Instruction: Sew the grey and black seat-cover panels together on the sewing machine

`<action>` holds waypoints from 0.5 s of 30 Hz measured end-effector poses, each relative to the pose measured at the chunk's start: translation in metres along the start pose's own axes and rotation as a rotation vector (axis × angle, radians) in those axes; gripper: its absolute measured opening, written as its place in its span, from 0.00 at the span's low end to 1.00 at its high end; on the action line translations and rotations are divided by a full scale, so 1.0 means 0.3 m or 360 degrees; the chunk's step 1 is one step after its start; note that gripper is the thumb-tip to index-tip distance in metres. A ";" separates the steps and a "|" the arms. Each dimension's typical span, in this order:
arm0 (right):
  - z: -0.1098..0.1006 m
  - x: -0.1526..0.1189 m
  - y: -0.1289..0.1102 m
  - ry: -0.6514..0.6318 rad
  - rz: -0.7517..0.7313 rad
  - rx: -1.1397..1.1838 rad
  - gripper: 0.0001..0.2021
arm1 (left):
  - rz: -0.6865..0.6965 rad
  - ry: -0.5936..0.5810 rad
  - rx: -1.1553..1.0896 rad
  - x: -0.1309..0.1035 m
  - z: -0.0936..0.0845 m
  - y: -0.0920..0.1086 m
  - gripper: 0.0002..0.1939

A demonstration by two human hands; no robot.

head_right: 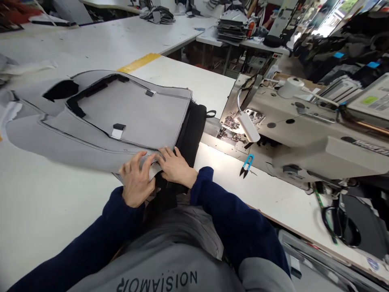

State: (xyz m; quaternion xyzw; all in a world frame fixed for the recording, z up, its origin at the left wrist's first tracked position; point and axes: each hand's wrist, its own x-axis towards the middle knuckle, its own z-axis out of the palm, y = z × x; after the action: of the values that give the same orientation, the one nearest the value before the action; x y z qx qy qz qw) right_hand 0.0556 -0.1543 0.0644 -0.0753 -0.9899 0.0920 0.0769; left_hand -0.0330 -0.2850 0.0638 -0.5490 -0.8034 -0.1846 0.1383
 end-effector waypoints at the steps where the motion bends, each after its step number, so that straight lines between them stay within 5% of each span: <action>1: 0.017 0.021 0.010 -0.0009 -0.0018 -0.0005 0.34 | -0.0026 0.0066 -0.0010 -0.010 -0.009 -0.013 0.30; 8: -0.015 0.234 -0.027 0.0284 -0.0609 -0.0059 0.22 | -0.0391 0.0619 0.0127 -0.037 -0.119 -0.181 0.22; 15: -0.035 0.457 -0.116 0.0583 -0.0761 0.0067 0.16 | -0.0647 0.0866 0.0042 -0.051 -0.093 -0.353 0.13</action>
State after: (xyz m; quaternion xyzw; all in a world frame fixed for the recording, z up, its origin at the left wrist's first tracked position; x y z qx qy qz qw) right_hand -0.0811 -0.1641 0.1003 0.1462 -0.9471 0.0767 0.2751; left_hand -0.1257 -0.3449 0.0669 -0.3064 -0.8324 -0.3377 0.3150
